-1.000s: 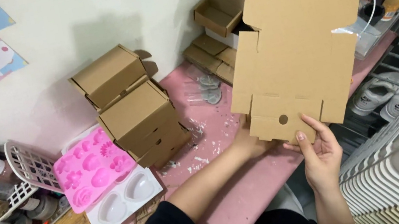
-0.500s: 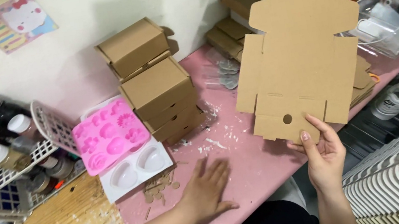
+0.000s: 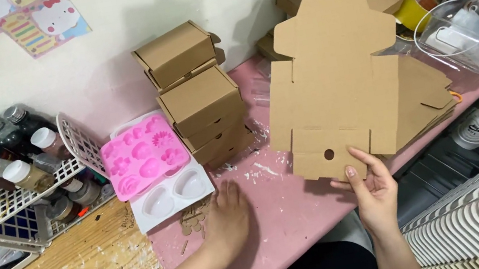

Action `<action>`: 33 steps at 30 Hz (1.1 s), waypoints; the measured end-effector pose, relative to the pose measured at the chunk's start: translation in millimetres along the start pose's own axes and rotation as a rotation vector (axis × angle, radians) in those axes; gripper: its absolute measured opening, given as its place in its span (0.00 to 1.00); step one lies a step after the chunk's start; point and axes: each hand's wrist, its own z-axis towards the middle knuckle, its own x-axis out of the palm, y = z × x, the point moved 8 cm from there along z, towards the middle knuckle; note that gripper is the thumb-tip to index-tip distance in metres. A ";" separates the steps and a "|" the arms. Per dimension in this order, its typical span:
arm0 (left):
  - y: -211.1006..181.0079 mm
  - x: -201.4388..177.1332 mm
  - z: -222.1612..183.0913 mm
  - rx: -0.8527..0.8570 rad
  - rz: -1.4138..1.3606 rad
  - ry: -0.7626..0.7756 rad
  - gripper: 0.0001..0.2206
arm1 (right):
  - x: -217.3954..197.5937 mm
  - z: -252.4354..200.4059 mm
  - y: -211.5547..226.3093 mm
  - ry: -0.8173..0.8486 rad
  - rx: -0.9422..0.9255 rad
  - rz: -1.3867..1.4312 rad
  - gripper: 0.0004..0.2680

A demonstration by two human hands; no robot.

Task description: Assembling cardboard boxes and placing heart-shaped items into them.

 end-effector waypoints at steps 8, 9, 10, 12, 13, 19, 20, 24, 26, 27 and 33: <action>30.1 -108.4 40.8 0.085 -1.805 -0.417 0.43 | -11.3 -13.1 -47.9 0.049 -0.082 0.274 0.10; 26.0 -102.7 51.4 0.093 -2.079 -0.444 0.45 | -14.5 -14.8 -56.3 0.050 -0.061 0.293 0.11; 19.2 -88.9 63.4 0.099 -2.079 -0.445 0.45 | -15.7 -15.5 -59.3 0.047 -0.065 0.291 0.11; 4.9 -54.3 88.2 0.072 -2.312 -0.406 0.32 | -19.6 -17.7 -68.7 0.018 -0.036 0.273 0.12; 3.9 -54.8 88.6 0.075 -2.313 -0.403 0.32 | -16.1 -13.1 -60.9 0.015 -0.037 0.272 0.12; -2.1 -72.8 74.4 0.159 -2.452 -0.301 0.20 | -35.1 18.9 -66.8 -0.166 0.178 0.271 0.19; -3.1 -75.0 71.5 0.173 -2.422 -0.288 0.20 | -32.4 23.8 -68.5 -0.135 0.237 0.299 0.20; 0.8 -90.7 52.9 0.178 -2.232 -0.248 0.20 | -18.8 33.8 -63.1 -0.072 0.419 0.465 0.21; 1.4 -92.5 48.0 0.200 -2.149 -0.268 0.18 | -14.0 37.3 -64.3 -0.057 0.433 0.497 0.21; 1.0 -93.9 44.6 0.217 -2.069 -0.286 0.17 | -10.6 37.8 -65.5 -0.040 0.450 0.527 0.21; 7.5 -94.3 39.8 0.357 -1.749 -0.589 0.11 | -39.8 49.3 -142.6 0.024 0.419 0.635 0.15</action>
